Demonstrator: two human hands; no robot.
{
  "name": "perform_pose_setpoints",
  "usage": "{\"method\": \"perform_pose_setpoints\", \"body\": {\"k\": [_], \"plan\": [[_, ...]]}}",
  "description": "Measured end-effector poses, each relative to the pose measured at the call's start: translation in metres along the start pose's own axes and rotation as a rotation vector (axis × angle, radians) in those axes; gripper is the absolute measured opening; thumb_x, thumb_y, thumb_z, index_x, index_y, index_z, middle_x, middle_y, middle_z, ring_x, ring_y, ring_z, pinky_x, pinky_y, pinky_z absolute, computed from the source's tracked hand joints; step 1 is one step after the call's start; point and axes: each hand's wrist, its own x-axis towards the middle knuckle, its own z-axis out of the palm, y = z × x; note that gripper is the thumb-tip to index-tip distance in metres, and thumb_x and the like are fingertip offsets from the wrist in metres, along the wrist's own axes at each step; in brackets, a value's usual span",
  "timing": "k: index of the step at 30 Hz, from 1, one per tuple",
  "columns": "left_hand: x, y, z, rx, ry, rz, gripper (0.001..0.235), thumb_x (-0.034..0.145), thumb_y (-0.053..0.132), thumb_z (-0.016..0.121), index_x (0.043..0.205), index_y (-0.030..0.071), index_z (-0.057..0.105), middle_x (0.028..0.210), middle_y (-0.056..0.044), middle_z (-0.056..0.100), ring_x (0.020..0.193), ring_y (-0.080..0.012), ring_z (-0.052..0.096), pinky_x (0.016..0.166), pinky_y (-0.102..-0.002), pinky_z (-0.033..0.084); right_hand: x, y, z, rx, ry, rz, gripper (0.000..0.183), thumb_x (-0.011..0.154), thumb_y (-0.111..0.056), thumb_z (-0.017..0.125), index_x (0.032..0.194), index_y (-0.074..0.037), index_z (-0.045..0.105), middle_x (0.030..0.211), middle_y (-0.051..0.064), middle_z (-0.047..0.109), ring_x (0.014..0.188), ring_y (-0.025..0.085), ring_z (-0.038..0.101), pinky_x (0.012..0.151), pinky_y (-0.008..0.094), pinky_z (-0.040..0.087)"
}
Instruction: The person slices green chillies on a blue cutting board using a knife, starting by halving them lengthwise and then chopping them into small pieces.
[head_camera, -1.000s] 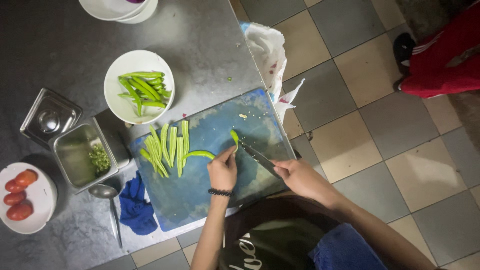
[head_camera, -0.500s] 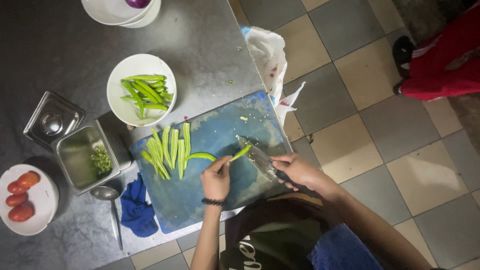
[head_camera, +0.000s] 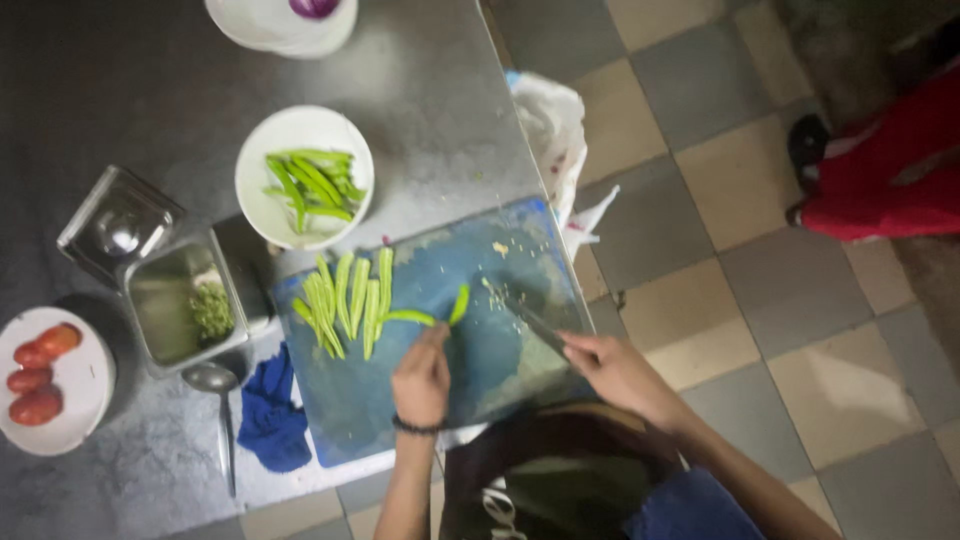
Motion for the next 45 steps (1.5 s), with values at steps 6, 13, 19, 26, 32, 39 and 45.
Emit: {"method": "perform_pose_setpoints", "body": {"k": [6,13,19,26,32,39,45], "plan": [[-0.010,-0.001,0.003,0.046,-0.122,-0.008,0.031,0.085,-0.005,0.064,0.112,0.004,0.075,0.117,-0.014,0.074,0.104,-0.0338,0.071,0.090,-0.041,0.058,-0.012,0.000,0.001,0.011,0.036,-0.058,0.037,0.096,-0.030,0.064,0.130,-0.017,0.069,0.106,0.016,0.078,0.088,0.023,0.079,0.079,0.034,0.058],[0.020,-0.036,-0.035,0.243,0.092,0.031,0.038,0.081,-0.003,0.064,0.116,0.009,0.073,0.123,-0.009,0.071,0.111,-0.0357,0.064,0.097,-0.046,0.051,-0.024,0.028,0.017,-0.176,0.019,-0.147,0.054,0.082,-0.015,0.070,0.135,-0.020,0.068,0.098,0.018,0.070,0.087,0.031,0.070,0.079,0.038,0.057],[0.035,-0.065,-0.024,0.383,-0.216,0.193,0.042,0.075,0.005,0.067,0.113,0.021,0.076,0.123,-0.002,0.068,0.122,-0.0316,0.053,0.099,-0.052,0.044,-0.022,0.078,0.036,-0.406,0.252,-0.546,0.053,0.071,-0.007,0.069,0.121,-0.024,0.072,0.120,0.011,0.070,0.107,0.033,0.068,0.087,0.040,0.058],[0.033,-0.076,-0.059,0.315,0.035,-0.065,0.038,0.079,0.023,0.083,0.115,0.016,0.073,0.113,-0.008,0.066,0.112,-0.0332,0.056,0.095,-0.048,0.043,0.025,0.078,0.083,-0.449,0.069,-0.663,0.056,0.075,-0.006,0.073,0.129,-0.021,0.072,0.129,0.009,0.064,0.117,0.033,0.059,0.094,0.040,0.054],[0.008,-0.074,-0.095,0.302,0.227,-0.145,0.059,0.075,0.030,0.085,0.127,0.007,0.067,0.127,-0.016,0.062,0.121,-0.0359,0.055,0.106,-0.048,0.037,0.055,0.030,0.109,-0.417,0.208,-0.517,0.041,0.087,-0.025,0.074,0.127,-0.018,0.070,0.131,0.008,0.062,0.114,0.030,0.059,0.093,0.040,0.055],[-0.037,-0.083,-0.080,0.314,0.198,-0.280,0.062,0.073,0.036,0.086,0.126,0.009,0.068,0.132,-0.012,0.062,0.123,-0.0320,0.056,0.106,-0.045,0.038,0.101,0.037,0.035,-0.405,0.327,-0.316,0.044,0.087,-0.018,0.070,0.131,-0.014,0.070,0.139,0.016,0.060,0.124,0.044,0.053,0.065,0.037,0.057],[-0.082,-0.118,-0.048,0.447,0.244,-0.342,0.088,0.040,0.054,0.090,0.114,0.012,0.071,0.113,-0.017,0.058,0.107,-0.0362,0.056,0.093,-0.050,0.047,0.179,0.028,-0.056,-0.503,0.459,-0.526,0.032,0.089,-0.020,0.072,0.120,-0.014,0.071,0.121,0.010,0.070,0.108,0.034,0.062,0.094,0.046,0.053]]}}
